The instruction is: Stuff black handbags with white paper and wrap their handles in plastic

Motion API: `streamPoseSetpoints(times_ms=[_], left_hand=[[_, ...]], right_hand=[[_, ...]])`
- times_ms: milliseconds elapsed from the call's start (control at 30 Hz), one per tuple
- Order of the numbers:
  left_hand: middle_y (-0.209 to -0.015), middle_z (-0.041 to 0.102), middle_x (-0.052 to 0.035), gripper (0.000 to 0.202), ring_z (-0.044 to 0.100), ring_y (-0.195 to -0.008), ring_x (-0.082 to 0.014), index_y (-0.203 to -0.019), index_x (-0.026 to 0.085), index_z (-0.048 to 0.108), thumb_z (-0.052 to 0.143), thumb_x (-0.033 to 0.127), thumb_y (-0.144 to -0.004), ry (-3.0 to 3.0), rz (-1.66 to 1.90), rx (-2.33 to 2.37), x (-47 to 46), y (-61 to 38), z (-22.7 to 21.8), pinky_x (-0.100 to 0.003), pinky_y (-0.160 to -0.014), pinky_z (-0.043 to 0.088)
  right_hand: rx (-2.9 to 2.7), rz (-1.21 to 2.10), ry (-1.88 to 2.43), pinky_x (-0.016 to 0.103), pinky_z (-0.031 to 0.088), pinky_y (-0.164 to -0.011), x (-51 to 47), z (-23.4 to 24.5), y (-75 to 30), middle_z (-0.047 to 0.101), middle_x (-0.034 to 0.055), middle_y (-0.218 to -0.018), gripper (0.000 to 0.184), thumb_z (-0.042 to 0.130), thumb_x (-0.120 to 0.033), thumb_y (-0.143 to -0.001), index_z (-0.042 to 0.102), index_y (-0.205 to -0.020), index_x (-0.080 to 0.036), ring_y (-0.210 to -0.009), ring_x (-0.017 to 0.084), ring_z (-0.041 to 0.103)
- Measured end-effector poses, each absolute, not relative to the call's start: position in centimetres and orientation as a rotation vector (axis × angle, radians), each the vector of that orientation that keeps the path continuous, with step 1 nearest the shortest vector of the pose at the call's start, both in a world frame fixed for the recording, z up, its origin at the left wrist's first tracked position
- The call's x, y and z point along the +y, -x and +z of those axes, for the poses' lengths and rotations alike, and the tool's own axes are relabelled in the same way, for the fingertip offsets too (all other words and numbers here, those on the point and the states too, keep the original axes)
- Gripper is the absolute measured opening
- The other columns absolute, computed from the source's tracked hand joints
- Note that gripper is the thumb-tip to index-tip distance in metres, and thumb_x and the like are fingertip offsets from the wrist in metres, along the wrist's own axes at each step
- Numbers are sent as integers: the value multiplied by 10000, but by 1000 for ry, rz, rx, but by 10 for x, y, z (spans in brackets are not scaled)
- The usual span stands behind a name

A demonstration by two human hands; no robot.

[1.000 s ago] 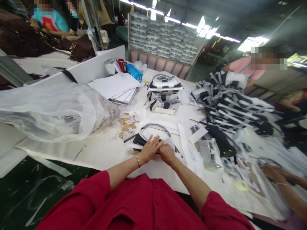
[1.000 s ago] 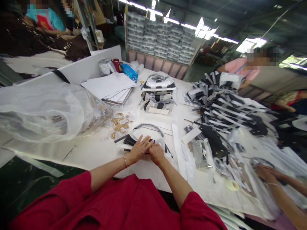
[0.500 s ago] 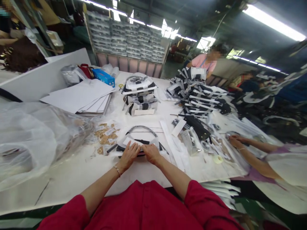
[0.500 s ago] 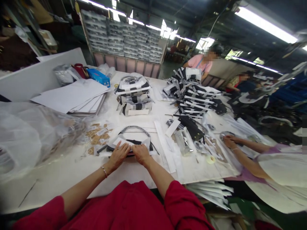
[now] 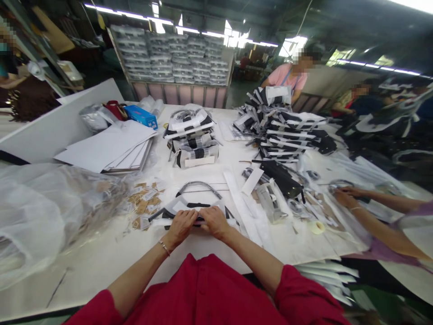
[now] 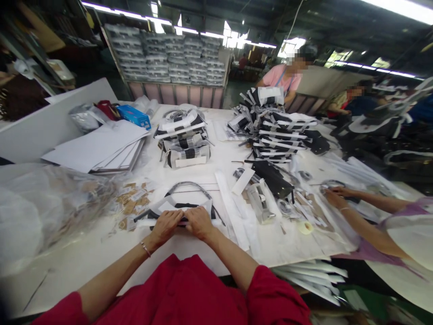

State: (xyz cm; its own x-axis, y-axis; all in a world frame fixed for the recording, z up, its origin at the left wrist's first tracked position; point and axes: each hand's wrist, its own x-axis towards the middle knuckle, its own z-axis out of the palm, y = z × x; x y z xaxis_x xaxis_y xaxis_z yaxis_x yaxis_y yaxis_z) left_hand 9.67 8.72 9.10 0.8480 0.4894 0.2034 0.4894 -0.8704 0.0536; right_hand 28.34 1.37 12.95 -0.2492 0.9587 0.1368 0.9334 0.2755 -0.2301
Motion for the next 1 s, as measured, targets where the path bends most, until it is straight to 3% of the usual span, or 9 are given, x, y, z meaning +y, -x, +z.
streamPoseSetpoints(times_ms=[100,233,367,500,633,767,1000], left_hand=[[-1226,655,-138,457,632,-1043,-255,-1231,172,572,492,53,-798,3025,-337,-837,89,-97,91,-393,-862,471],[-1224,665,-126,478,644,-1051,-252,-1236,185,574,518,63,-777,3008,-383,-857,91,-95,93,-380,-862,476],[-1200,682,-133,439,664,-1020,-256,-1239,161,585,519,104,-809,2964,-429,-836,92,-96,97,-380,-847,488],[-1200,685,-139,431,667,-1032,-263,-1237,157,601,509,127,-817,2958,-406,-857,92,-98,98,-386,-851,497],[-1187,692,-142,433,674,-1014,-267,-1237,156,608,508,148,-816,2952,-361,-902,92,-101,100,-390,-846,508],[-1171,701,-139,420,684,-983,-268,-1227,151,614,509,156,-820,2909,-356,-908,91,-105,101,-387,-841,513],[-1170,705,-126,394,691,-974,-259,-1221,160,609,497,181,-844,2872,-421,-874,91,-104,95,-372,-819,512]], right_hand=[[-2029,-39,1624,430,375,-1081,-7,124,-322,635,113,-1289,351,508,-286,-934,554,-1274,-210,-1236,207,546],[-1570,-183,1851,401,467,-981,-51,86,-393,692,111,-1185,359,365,-236,-978,623,-1224,-190,-1119,204,622],[-1557,-181,2118,357,501,-839,-101,28,-440,732,92,-1066,326,401,-264,-973,684,-1117,-192,-974,210,660],[-1626,-146,2281,323,445,-762,-130,-6,-448,716,64,-1078,258,493,-244,-942,693,-1105,-236,-932,208,631],[-1584,-76,2336,304,370,-721,-131,-11,-445,700,29,-911,182,541,-255,-926,722,-947,-252,-825,183,591],[-1547,-20,2285,306,349,-719,-125,-9,-445,661,27,-764,257,503,-262,-943,672,-757,-208,-770,178,569],[-1260,-78,2274,325,421,-766,-162,1,-490,685,75,-850,356,349,-329,-1000,663,-914,-184,-816,202,612]])
